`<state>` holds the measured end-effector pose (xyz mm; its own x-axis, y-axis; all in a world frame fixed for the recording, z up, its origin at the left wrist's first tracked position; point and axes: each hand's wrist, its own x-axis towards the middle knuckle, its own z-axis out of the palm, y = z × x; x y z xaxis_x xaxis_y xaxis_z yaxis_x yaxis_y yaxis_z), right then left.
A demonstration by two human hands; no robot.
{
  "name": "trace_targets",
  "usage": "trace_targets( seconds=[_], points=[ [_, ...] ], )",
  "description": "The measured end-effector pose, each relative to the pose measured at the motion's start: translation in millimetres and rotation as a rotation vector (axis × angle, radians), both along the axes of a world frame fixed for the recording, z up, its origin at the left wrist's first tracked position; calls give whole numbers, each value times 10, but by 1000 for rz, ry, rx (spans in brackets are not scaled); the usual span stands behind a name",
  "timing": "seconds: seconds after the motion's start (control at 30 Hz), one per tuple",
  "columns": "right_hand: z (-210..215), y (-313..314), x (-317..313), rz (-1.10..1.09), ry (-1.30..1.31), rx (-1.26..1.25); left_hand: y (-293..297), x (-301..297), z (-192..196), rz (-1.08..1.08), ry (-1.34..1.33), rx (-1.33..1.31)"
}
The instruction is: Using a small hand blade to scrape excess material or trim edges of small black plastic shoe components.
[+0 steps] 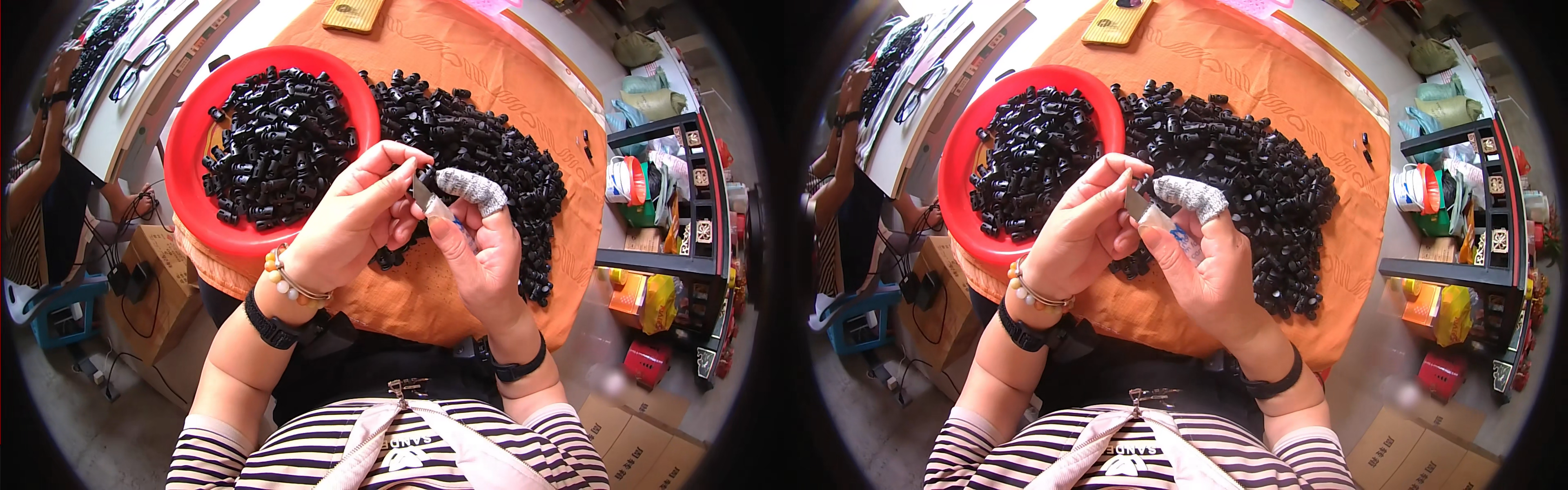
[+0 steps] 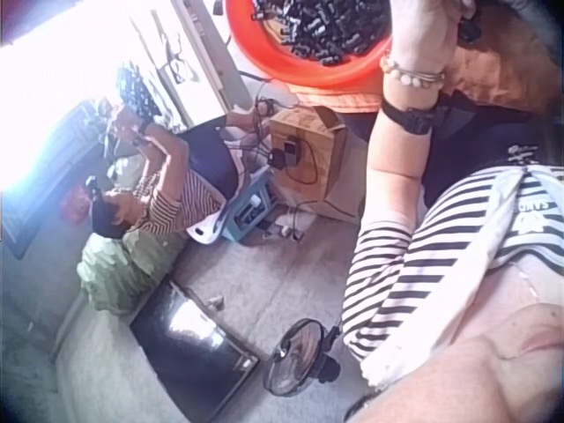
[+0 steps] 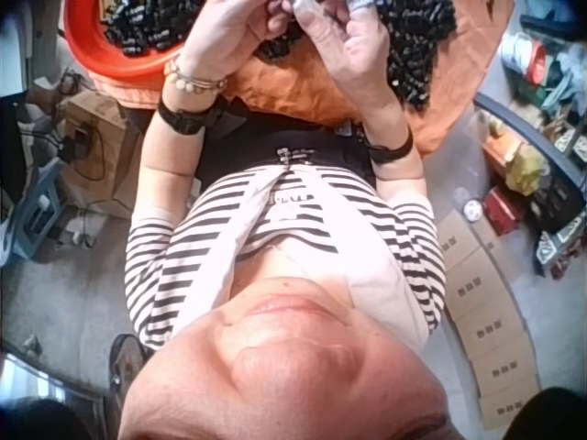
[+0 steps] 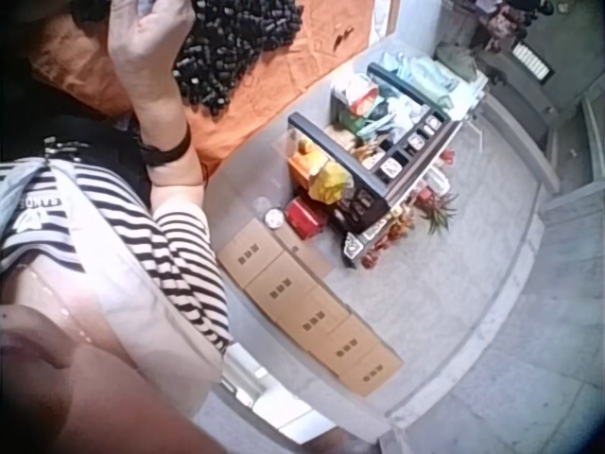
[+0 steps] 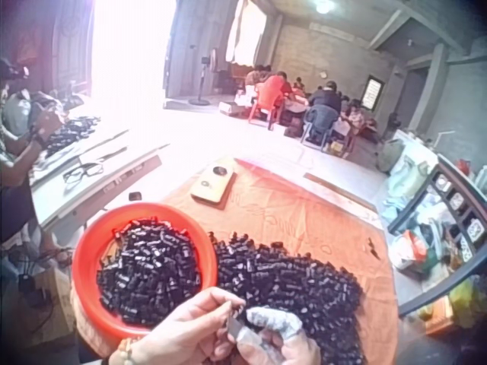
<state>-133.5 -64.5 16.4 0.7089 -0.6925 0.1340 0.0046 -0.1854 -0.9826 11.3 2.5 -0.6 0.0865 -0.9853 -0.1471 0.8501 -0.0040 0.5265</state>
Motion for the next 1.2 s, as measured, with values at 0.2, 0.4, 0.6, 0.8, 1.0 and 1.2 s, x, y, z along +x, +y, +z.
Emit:
trace_targets(
  seconds=[0.2, 0.4, 0.6, 0.8, 1.0, 1.2],
  points=[
    [0, 8, 5, 4, -15, -1, 7, 0, -7, 11, -53, -5],
    [-10, 16, 13, -8, -48, 19, -2, 0, 13, 8, -58, 2],
    [11, 10, 12, 4, -25, -6, 1, 0, -25, 15, -42, -7],
    [24, 6, -2, 11, 1, -21, 2, -22, 17, 30, -36, 12],
    [-2, 7, 2, 0, -5, -7, -2, -29, 5, 48, -40, -4],
    [-29, 35, 4, -17, -27, 25, 11, -5, -29, 24, -37, -58]
  ],
)
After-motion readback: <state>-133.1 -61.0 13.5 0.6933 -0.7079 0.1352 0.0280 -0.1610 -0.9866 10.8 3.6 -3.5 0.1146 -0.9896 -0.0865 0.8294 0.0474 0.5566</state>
